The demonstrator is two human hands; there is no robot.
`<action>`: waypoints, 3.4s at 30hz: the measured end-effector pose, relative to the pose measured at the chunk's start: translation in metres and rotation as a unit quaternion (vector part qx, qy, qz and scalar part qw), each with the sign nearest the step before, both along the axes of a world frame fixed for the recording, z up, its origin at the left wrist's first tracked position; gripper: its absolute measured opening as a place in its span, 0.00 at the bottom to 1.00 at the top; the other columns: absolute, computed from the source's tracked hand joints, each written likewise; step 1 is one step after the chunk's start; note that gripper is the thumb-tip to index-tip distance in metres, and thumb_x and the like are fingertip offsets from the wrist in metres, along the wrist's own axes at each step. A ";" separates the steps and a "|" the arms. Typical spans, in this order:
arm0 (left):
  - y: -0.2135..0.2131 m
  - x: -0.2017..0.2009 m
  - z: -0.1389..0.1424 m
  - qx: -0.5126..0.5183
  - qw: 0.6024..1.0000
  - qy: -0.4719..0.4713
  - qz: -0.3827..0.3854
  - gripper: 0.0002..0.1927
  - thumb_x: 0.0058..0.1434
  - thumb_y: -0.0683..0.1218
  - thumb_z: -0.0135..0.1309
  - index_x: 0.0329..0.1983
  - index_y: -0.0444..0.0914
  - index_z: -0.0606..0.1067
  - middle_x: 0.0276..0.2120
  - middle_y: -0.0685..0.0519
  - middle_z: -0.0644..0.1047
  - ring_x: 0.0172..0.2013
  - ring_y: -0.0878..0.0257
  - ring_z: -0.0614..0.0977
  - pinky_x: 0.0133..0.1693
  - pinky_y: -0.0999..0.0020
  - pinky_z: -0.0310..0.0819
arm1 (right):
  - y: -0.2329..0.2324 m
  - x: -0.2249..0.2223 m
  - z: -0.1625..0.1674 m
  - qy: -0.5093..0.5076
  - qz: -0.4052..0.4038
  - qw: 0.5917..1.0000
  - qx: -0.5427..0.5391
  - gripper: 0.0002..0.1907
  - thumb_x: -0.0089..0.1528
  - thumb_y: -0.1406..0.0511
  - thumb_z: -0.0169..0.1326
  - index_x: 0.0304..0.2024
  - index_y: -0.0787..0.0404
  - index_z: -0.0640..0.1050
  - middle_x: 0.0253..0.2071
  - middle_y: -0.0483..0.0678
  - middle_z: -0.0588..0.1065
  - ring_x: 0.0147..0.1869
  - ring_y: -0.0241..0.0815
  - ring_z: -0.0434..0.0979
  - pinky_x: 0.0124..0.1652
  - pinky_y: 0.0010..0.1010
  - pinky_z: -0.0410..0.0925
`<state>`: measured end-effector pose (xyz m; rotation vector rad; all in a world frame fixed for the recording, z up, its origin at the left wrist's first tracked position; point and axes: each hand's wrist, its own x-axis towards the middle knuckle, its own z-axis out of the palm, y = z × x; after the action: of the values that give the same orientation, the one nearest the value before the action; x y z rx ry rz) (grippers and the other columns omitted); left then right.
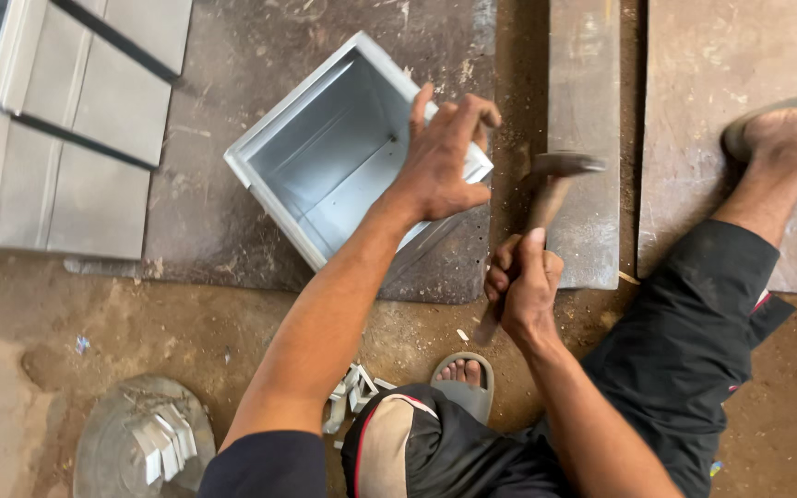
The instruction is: The person sits on the workshop floor assembling sheet-metal boxes. They pick up small L-shaped metal corner brackets, position them on the edges of an open metal box, and hammer the brackets to fasten the box corners, working on one box at a time with finished boxes stacked nearby.
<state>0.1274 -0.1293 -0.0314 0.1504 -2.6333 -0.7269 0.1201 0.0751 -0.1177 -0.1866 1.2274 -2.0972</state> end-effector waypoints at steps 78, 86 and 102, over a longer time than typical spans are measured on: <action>0.140 -0.117 0.024 -0.207 0.969 -0.027 -0.135 0.35 0.44 0.52 0.65 0.56 0.38 0.71 0.56 0.49 0.75 0.65 0.49 0.68 0.63 0.45 0.56 | 0.103 -0.128 -0.129 0.581 -0.196 0.734 0.293 0.09 0.59 0.82 0.58 0.37 0.70 0.72 0.50 0.57 0.76 0.57 0.57 0.74 0.54 0.41 0.69; 0.161 -0.156 0.013 -0.134 0.986 -0.022 -0.099 0.29 0.68 0.67 0.45 0.44 0.40 0.82 0.43 0.50 0.81 0.48 0.55 0.81 0.55 0.46 0.64 | 0.103 -0.126 -0.126 0.534 -0.184 0.761 0.318 0.07 0.64 0.76 0.61 0.43 0.74 0.76 0.49 0.60 0.77 0.55 0.56 0.74 0.52 0.41 0.70; 0.160 -0.159 0.005 -0.114 0.988 -0.038 -0.098 0.25 0.64 0.65 0.51 0.42 0.41 0.82 0.42 0.48 0.82 0.46 0.53 0.82 0.50 0.51 0.71 | 0.186 0.024 -0.118 0.138 0.359 0.781 0.492 0.20 0.67 0.57 0.56 0.34 0.71 0.75 0.24 0.56 0.74 0.27 0.53 0.77 0.30 0.42 0.69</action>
<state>-0.0313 0.0307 -0.0267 -0.1496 -2.8074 -0.4814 0.1436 0.2613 -0.2354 -0.3996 1.8830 -0.6318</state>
